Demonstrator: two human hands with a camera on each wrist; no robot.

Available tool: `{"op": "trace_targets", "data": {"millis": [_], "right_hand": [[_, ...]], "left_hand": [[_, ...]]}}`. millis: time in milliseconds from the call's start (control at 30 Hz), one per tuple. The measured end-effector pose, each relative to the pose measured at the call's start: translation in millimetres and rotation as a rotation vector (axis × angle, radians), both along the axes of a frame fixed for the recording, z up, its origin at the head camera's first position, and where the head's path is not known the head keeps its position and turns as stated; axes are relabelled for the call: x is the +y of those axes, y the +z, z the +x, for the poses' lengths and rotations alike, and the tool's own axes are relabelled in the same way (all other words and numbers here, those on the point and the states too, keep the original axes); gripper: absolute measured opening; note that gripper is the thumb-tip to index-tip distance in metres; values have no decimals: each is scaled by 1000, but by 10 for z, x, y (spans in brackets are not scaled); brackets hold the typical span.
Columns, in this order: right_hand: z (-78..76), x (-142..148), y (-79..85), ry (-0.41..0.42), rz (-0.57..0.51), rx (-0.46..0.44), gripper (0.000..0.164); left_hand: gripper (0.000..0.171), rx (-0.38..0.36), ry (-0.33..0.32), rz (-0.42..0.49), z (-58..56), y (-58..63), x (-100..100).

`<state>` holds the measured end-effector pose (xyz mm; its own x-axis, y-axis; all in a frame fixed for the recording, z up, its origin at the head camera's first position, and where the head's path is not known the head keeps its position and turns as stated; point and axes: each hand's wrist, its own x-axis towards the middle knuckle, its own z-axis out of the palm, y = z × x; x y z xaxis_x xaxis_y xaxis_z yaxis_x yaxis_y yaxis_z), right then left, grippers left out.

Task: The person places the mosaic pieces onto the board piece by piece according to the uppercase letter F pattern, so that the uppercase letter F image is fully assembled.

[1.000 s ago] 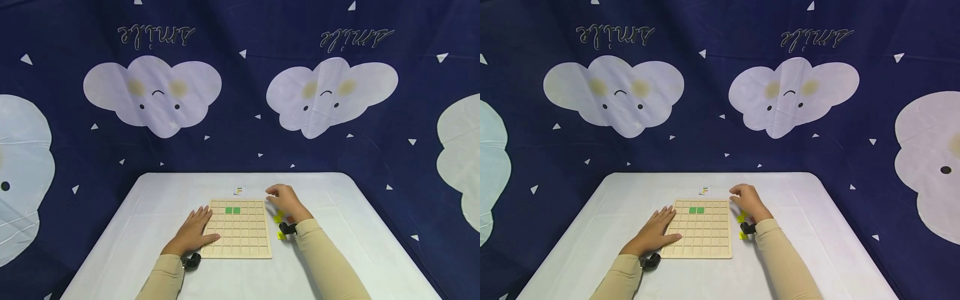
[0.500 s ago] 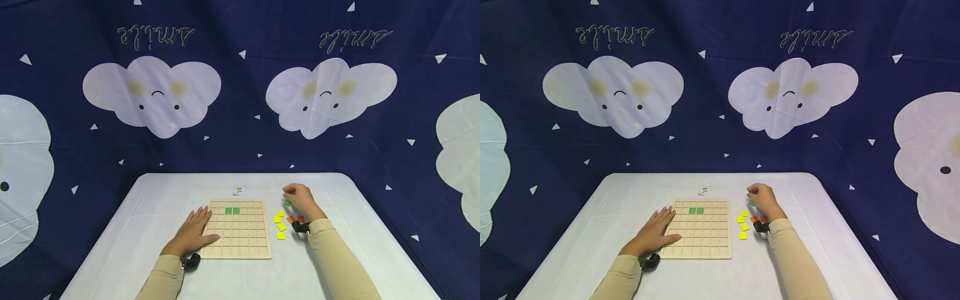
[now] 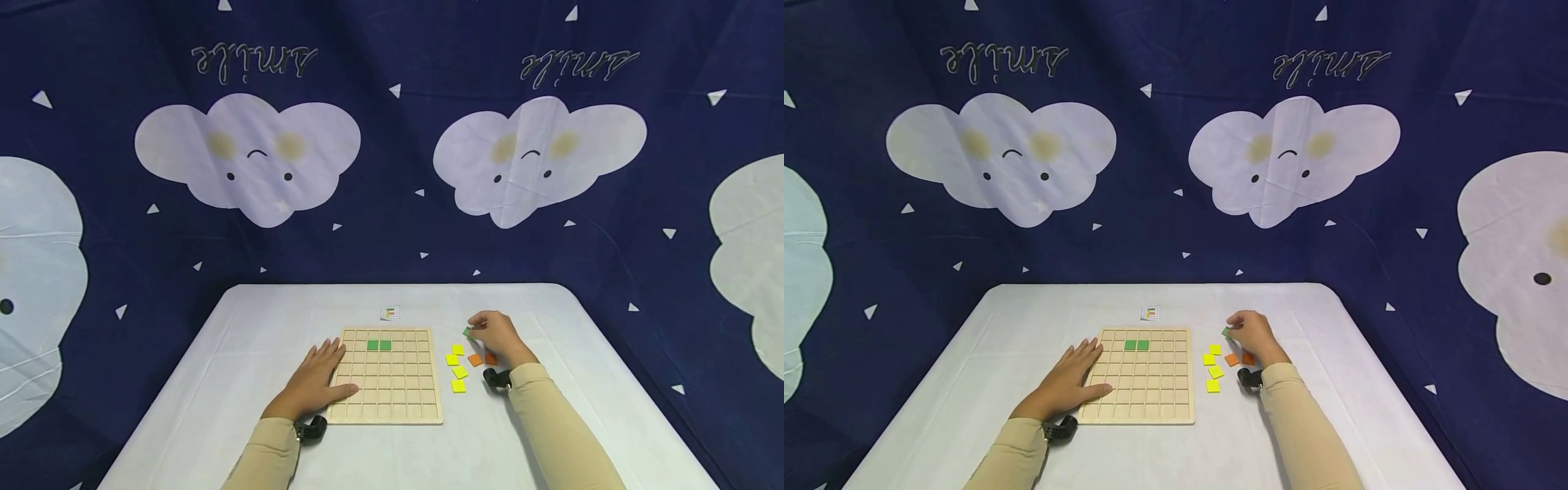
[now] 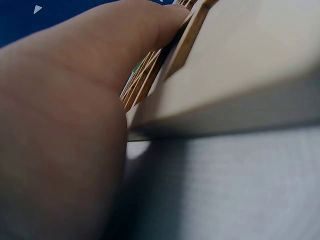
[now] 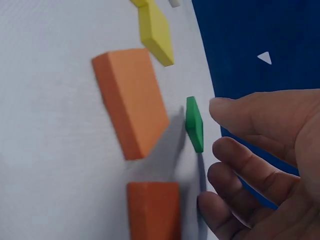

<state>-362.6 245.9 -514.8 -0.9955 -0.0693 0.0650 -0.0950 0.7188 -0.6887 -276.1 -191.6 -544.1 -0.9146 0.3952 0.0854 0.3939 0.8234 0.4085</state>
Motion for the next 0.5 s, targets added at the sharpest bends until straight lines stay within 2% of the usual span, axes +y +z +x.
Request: {"op": "trace_targets", "data": {"millis": [300, 500], "right_hand": [[20, -12, -31, 14, 10, -28, 24], [29, -17, -33, 18, 22, -30, 24]], "left_hand": [[101, 22, -14, 29, -4, -22, -14], [103, 0, -6, 11, -11, -21, -13]]}}
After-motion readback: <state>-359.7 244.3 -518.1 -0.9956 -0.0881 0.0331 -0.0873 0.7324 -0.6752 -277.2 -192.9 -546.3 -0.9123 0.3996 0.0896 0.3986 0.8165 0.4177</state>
